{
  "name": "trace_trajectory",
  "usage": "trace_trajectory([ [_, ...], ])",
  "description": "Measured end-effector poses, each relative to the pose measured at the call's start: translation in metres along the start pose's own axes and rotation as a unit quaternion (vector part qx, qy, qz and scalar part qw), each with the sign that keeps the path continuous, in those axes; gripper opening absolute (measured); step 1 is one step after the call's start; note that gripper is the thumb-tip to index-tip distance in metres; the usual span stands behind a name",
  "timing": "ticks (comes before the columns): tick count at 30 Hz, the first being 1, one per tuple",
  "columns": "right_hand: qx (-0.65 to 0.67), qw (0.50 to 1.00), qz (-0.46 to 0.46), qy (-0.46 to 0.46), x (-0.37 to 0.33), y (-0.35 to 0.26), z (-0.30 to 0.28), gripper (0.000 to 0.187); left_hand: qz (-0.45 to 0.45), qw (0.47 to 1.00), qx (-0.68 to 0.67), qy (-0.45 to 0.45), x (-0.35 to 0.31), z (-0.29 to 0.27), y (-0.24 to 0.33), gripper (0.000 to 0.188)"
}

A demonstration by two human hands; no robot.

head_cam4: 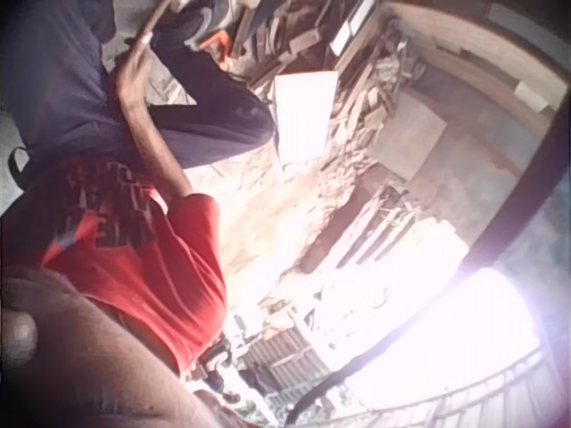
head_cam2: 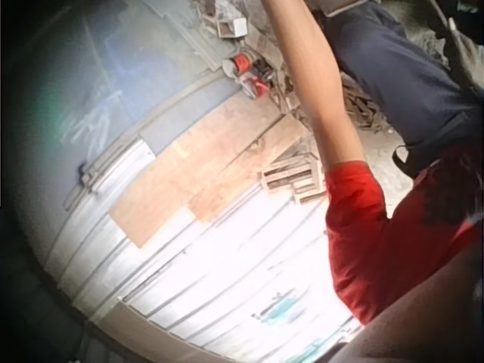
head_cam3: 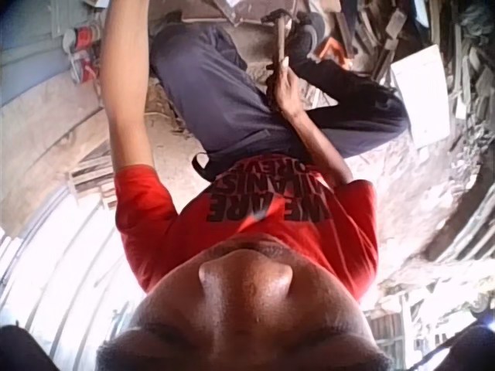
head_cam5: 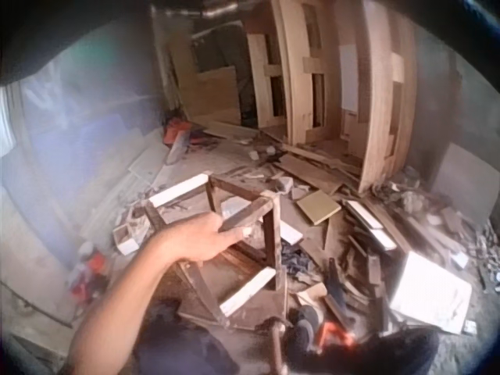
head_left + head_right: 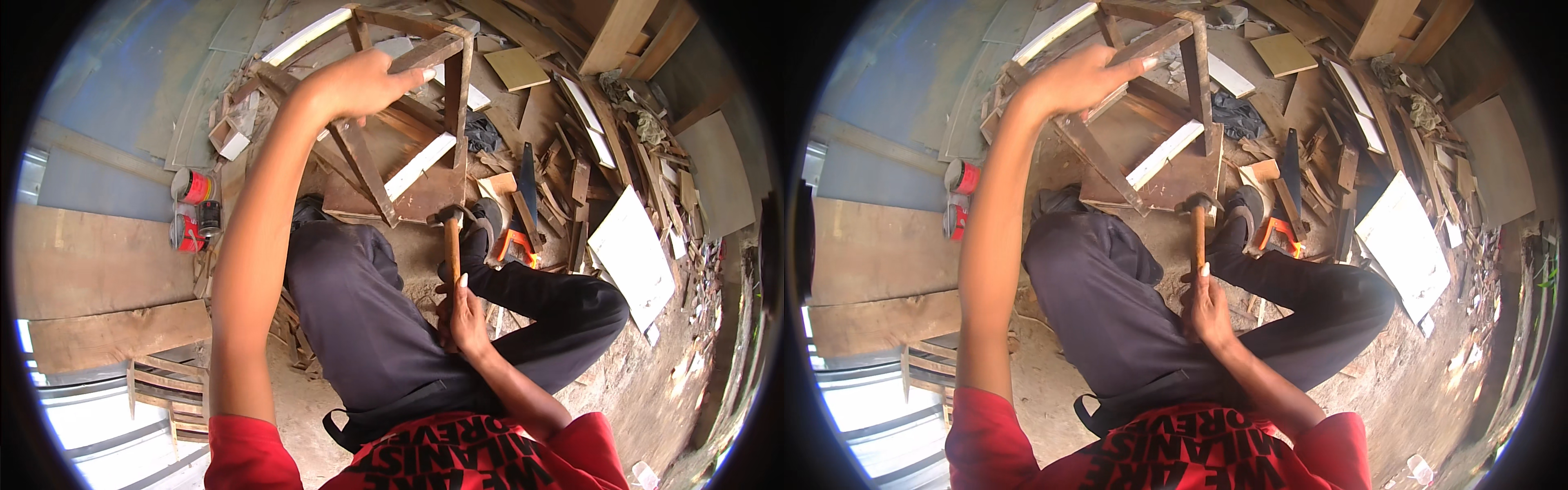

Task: The person uses a hammer to strike and pry apart a wooden frame, removing nails and separating pieces. The person repeatedly hits joints and pulls apart sections to disassemble the structure.

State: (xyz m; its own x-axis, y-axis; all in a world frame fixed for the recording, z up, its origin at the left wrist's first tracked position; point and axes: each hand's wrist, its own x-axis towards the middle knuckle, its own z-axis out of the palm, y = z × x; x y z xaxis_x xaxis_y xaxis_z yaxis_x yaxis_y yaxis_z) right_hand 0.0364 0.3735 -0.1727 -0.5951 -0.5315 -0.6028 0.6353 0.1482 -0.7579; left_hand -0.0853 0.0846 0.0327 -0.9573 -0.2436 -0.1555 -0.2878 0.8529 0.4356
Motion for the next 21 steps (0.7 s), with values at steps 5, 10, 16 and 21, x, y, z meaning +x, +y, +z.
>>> trace_trajectory([
  [5, -0.438, 0.832, -0.338, 0.042, 0.032, -0.011, -0.05, 0.025, 0.007, 0.999, 0.025, -0.019, 0.024, -0.014, -0.006, 0.067],
  [10, -0.632, 0.629, -0.453, 0.027, 0.054, -0.068, -0.08, 0.037, -0.002, 0.999, 0.035, -0.014, 0.027, -0.017, -0.004, 0.068],
  [16, -0.66, 0.605, -0.446, -0.009, 0.059, -0.086, -0.092, 0.036, 0.015, 0.999, 0.009, -0.027, 0.025, -0.018, -0.001, 0.067],
  [21, -0.641, 0.614, -0.457, 0.062, 0.068, -0.098, -0.098, 0.037, 0.012, 1.0, 0.025, -0.013, 0.026, -0.017, -0.003, 0.068],
])
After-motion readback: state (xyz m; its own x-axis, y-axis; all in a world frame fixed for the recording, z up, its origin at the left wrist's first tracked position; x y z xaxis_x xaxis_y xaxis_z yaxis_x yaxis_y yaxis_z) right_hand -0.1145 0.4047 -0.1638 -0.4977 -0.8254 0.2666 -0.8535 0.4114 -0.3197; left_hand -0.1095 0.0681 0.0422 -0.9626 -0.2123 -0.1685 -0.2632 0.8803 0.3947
